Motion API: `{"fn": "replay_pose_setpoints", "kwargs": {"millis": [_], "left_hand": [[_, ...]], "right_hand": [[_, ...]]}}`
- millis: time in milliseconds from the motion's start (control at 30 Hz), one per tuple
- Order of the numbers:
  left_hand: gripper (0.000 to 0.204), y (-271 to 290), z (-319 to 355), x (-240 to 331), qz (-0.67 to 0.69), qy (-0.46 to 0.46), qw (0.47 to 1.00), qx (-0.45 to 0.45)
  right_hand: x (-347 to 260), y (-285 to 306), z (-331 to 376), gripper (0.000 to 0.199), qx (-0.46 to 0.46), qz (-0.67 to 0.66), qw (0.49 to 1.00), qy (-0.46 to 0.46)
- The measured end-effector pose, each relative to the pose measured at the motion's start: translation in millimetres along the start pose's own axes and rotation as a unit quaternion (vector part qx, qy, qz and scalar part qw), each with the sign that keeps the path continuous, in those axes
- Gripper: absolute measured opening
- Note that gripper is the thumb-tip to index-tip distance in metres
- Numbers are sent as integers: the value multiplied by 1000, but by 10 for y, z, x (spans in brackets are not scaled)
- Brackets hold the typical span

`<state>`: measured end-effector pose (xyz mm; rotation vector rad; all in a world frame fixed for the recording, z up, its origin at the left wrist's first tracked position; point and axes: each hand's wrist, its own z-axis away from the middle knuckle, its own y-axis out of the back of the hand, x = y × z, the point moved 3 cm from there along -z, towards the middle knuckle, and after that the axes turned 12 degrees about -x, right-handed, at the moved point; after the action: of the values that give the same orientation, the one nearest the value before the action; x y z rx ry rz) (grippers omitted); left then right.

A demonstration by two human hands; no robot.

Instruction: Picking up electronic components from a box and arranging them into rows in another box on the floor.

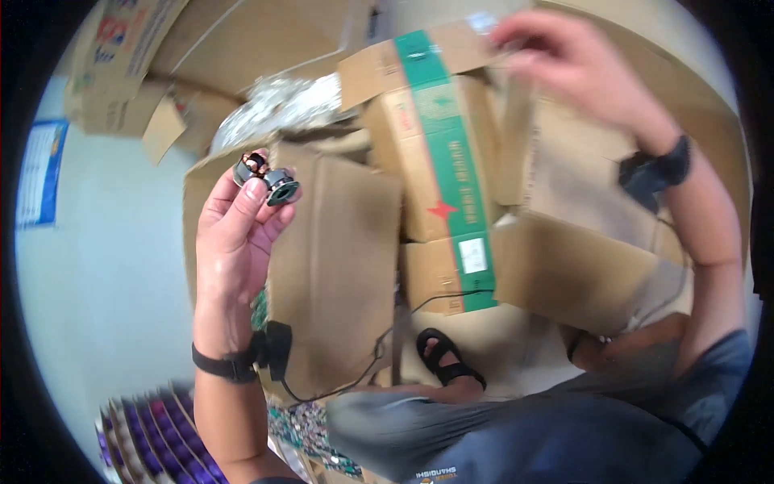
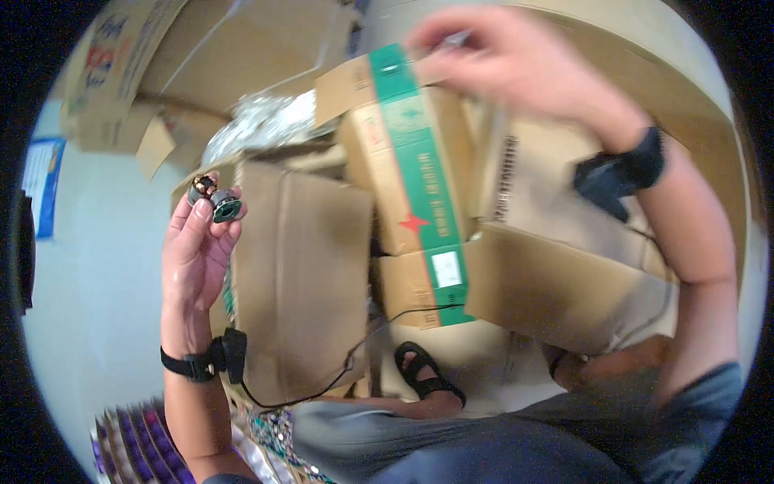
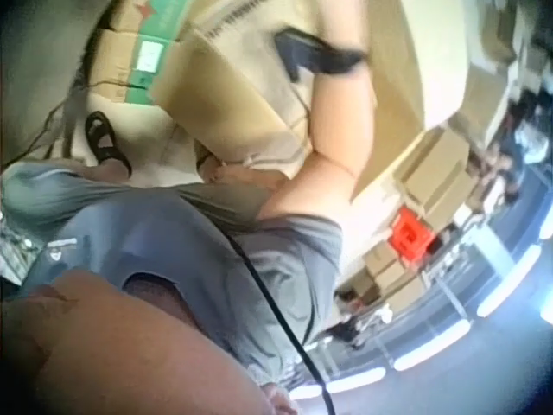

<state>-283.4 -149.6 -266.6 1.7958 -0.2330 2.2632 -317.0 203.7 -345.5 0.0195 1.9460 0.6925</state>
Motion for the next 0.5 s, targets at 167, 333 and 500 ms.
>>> {"fn": "replay_pose_setpoints", "kwargs": {"millis": [167, 333, 500], "left_hand": [[24, -1005, -480, -292, 43, 9, 995, -93], [30, -1631, -865, -524, 104, -14, 986, -130], [37, -1785, -988, -886, 87, 16, 990, -108]], "right_hand": [[-495, -433, -3, 56, -68, -13, 996, -48], [-19, -165, 183, 43, -56, -24, 993, -104], [661, 19, 411, 34, -53, -161, 974, -148]]}}
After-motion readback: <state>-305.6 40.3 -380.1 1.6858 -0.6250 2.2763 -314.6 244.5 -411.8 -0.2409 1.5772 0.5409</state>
